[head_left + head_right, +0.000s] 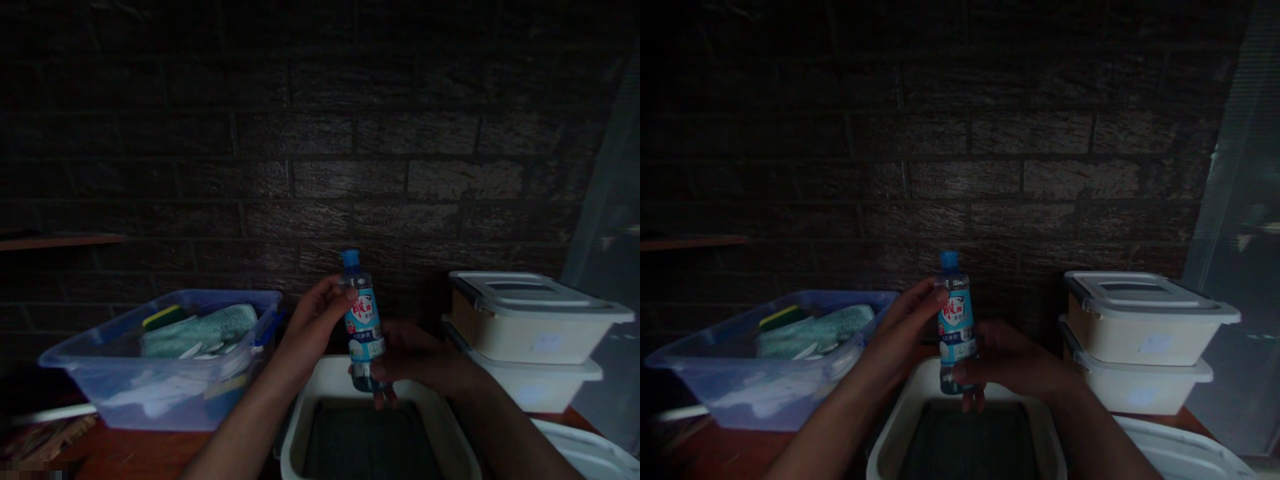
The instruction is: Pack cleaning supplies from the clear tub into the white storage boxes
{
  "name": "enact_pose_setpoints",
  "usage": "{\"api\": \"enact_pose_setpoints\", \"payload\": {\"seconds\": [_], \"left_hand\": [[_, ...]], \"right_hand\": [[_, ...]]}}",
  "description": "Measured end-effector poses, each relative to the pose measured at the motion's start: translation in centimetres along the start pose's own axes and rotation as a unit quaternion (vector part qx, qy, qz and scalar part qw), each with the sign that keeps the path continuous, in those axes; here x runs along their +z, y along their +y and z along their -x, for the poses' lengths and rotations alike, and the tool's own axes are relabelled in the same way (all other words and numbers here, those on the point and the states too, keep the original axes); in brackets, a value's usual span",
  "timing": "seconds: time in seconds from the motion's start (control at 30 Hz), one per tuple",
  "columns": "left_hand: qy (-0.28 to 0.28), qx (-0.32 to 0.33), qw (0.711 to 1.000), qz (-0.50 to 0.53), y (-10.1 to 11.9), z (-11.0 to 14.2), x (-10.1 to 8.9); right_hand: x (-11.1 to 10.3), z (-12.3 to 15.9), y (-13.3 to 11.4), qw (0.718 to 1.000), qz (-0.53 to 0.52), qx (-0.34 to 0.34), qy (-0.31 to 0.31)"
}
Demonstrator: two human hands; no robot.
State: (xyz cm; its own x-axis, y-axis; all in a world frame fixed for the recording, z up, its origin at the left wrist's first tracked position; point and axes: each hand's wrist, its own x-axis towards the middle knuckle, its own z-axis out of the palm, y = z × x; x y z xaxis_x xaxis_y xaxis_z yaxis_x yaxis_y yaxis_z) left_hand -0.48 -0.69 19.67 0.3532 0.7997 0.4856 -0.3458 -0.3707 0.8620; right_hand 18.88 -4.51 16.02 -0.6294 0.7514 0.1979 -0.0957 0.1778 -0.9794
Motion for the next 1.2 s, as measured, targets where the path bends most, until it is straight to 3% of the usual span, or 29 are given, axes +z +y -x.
{"api": "enact_pose_setpoints", "payload": {"seconds": [0.23,0.37,0.53,0.97,1.2], "left_hand": [[-0.003,0.001,1.0,0.0,-0.4,0.0,0.7],[-0.023,-0.009,1.0,0.003,-0.6,0.0,0.7],[0.0,0.001,1.0,0.026,-0.5,0.3,0.6],[0.028,-0.006,1.0,-0.003,-0.8,0.2,0.9],[0.009,-0.018,0.997,0.071,-0.6,0.3,0.9]], "right_hand": [[-0.2,0.9,0.1,0.999,0.021,0.021,0.042],[-0.3,1.3,0.0,0.999,0.007,0.015,0.027],[-0.6,1.6,-0.1,0.999,-0.008,0.039,0.022],[-0.5,0.3,1.6,0.999,0.009,-0.001,0.047],[0.3,0.2,1.3,0.998,0.007,-0.005,0.059]]}}
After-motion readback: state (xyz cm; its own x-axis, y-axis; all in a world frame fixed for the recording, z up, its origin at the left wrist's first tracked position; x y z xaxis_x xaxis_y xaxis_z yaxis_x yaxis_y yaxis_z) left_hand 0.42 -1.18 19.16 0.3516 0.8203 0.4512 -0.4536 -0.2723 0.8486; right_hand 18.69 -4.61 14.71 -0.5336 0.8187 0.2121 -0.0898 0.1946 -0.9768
